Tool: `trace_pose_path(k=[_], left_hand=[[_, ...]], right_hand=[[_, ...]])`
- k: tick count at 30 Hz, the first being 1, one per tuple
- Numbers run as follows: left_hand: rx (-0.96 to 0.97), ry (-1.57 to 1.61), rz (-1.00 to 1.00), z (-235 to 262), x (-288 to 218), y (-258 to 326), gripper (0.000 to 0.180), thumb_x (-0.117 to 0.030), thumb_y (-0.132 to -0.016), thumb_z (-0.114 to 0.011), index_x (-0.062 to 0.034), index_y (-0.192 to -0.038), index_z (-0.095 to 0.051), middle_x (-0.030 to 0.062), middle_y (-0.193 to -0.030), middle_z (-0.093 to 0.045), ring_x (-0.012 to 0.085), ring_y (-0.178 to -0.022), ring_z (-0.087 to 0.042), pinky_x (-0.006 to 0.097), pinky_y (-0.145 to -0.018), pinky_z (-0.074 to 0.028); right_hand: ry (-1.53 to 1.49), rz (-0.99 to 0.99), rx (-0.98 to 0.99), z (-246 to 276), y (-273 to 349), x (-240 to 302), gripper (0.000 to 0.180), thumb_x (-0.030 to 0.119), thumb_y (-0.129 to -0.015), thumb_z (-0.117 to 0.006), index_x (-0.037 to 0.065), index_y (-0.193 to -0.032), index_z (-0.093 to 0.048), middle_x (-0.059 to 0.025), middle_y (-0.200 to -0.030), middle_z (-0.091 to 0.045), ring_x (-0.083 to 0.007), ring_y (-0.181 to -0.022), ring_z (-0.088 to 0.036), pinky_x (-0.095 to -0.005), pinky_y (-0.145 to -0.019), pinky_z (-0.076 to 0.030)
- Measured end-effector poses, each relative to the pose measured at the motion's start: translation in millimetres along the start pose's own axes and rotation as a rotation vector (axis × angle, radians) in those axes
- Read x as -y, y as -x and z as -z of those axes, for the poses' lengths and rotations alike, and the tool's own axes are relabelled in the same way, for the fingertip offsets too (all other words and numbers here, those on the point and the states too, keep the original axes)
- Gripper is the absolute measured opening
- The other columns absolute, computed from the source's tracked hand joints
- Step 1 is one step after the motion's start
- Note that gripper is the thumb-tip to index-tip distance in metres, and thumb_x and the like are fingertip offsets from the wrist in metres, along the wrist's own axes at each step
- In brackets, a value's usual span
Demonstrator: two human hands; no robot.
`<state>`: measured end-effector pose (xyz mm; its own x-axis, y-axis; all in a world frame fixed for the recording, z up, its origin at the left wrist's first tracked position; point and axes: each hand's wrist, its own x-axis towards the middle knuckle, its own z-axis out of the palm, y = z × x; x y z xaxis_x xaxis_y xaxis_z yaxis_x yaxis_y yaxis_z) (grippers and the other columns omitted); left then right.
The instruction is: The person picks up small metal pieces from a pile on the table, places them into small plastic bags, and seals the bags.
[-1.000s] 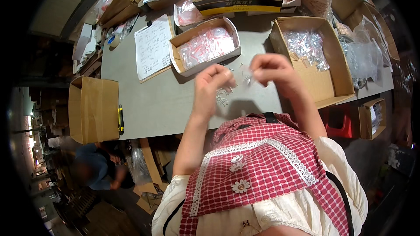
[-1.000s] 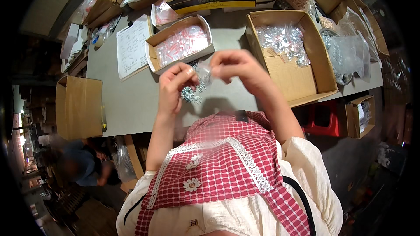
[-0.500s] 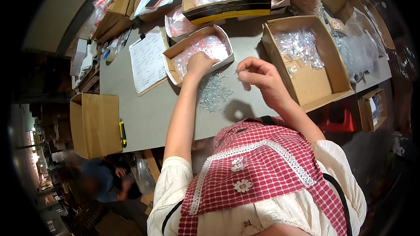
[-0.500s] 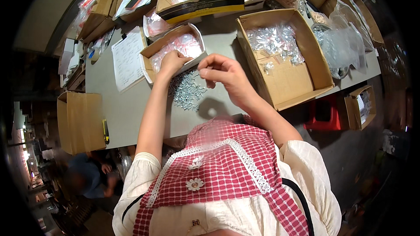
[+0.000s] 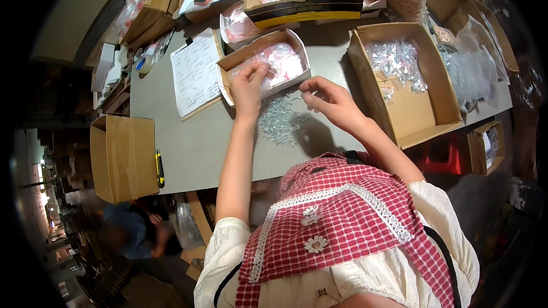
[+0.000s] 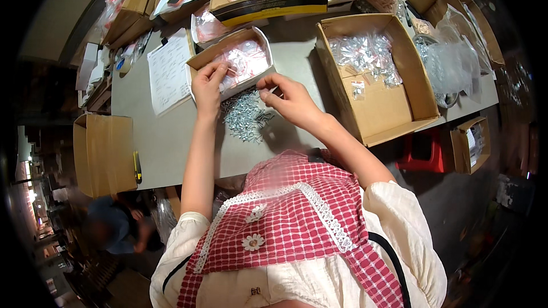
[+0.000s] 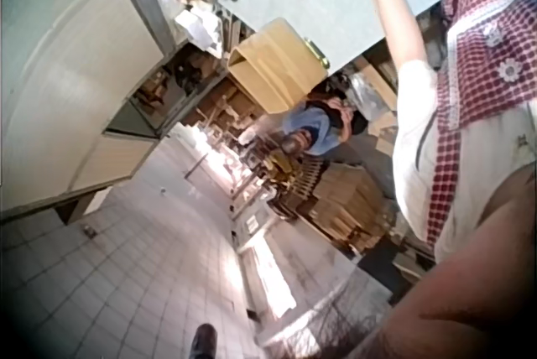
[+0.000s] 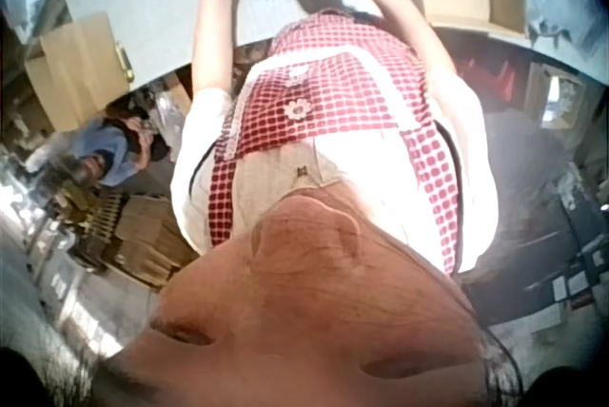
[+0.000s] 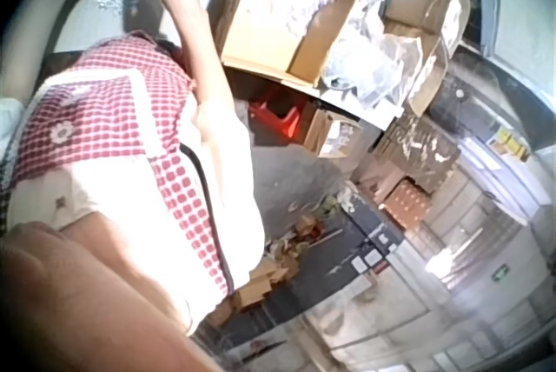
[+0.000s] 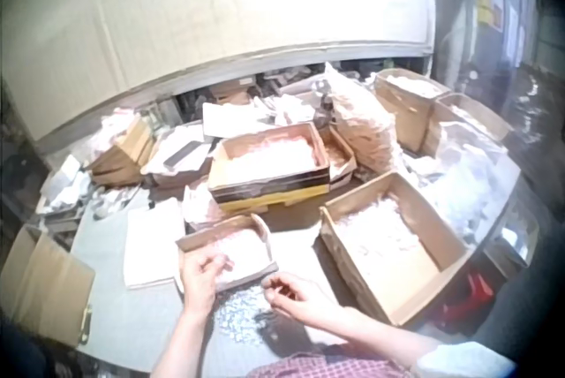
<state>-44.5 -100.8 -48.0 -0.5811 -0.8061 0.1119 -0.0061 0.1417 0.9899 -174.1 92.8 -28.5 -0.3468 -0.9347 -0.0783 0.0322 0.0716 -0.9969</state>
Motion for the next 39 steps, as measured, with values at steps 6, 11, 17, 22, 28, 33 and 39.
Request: trace_pose_path(k=[6,11,17,22,28,33,39], left_hand=[[0.190,0.135,0.048,-22,-29,41,0.018,-0.012,-0.094,-0.066,0.0042,-0.099,-0.072,0.0052,-0.086,-0.072,0.0106,-0.080,-0.065,0.025,-0.076,-0.051],[0.226,0.019,0.014,-27,-33,35,0.018,-0.013,-0.094,-0.066,0.0024,-0.099,-0.073,0.0043,-0.083,-0.072,0.0096,-0.078,-0.066,0.024,-0.073,-0.052],[0.068,-0.574,-0.531,-7,-37,3,0.038,-0.008,-0.075,-0.073,-0.0106,-0.113,-0.073,0.0136,-0.125,-0.062,0.0330,-0.122,-0.055,0.041,-0.104,-0.042],[0.349,-0.411,-0.615,-19,-52,28,0.026,-0.012,-0.081,-0.073,-0.0048,-0.106,-0.072,0.0117,-0.123,-0.064,0.0282,-0.117,-0.057,0.039,-0.101,-0.043],[0.430,-0.244,0.011,-17,-38,58,0.013,-0.012,-0.094,-0.065,0.0001,-0.096,-0.068,0.0050,-0.091,-0.070,0.0110,-0.082,-0.064,0.026,-0.074,-0.051],[0.486,-0.245,0.108,-20,-59,75,0.015,-0.014,-0.093,-0.067,-0.0005,-0.100,-0.066,0.0014,-0.086,-0.069,0.0058,-0.078,-0.061,0.023,-0.069,-0.049],[0.362,-0.180,0.107,-17,-49,82,0.014,-0.012,-0.092,-0.068,0.0000,-0.097,-0.067,0.0005,-0.086,-0.068,0.0046,-0.078,-0.059,0.022,-0.068,-0.048]], right_hand=[[-0.015,0.026,-0.085,2,-16,9,0.044,0.024,-0.089,-0.075,0.001,-0.121,-0.057,-0.0104,-0.109,-0.063,-0.0132,-0.082,-0.063,-0.0286,-0.071,-0.054],[-0.374,0.022,-0.061,13,-19,-3,0.028,0.002,-0.086,-0.069,-0.003,-0.112,-0.058,-0.0044,-0.082,-0.064,-0.0123,-0.075,-0.061,-0.0262,-0.070,-0.050],[-0.386,-0.002,-0.088,17,-14,6,0.030,0.004,-0.086,-0.067,-0.002,-0.114,-0.058,-0.0061,-0.086,-0.066,-0.0134,-0.074,-0.064,-0.0259,-0.069,-0.052],[-0.455,-0.142,0.056,21,-9,10,0.039,0.015,-0.090,-0.067,-0.002,-0.124,-0.058,-0.0062,-0.091,-0.066,-0.0124,-0.076,-0.065,-0.0260,-0.070,-0.054],[-0.072,0.007,-0.026,11,2,12,0.025,0.022,-0.098,-0.062,0.000,-0.112,-0.064,-0.0048,-0.095,-0.068,-0.0098,-0.078,-0.063,-0.0254,-0.072,-0.052],[0.085,0.035,0.026,8,12,20,0.014,0.009,-0.093,-0.065,-0.002,-0.101,-0.065,-0.0025,-0.086,-0.064,-0.0087,-0.077,-0.061,-0.0247,-0.071,-0.052],[0.028,-0.100,0.078,9,14,16,0.012,0.008,-0.092,-0.065,-0.002,-0.097,-0.064,-0.0044,-0.078,-0.066,-0.0100,-0.071,-0.064,-0.0255,-0.065,-0.052]])
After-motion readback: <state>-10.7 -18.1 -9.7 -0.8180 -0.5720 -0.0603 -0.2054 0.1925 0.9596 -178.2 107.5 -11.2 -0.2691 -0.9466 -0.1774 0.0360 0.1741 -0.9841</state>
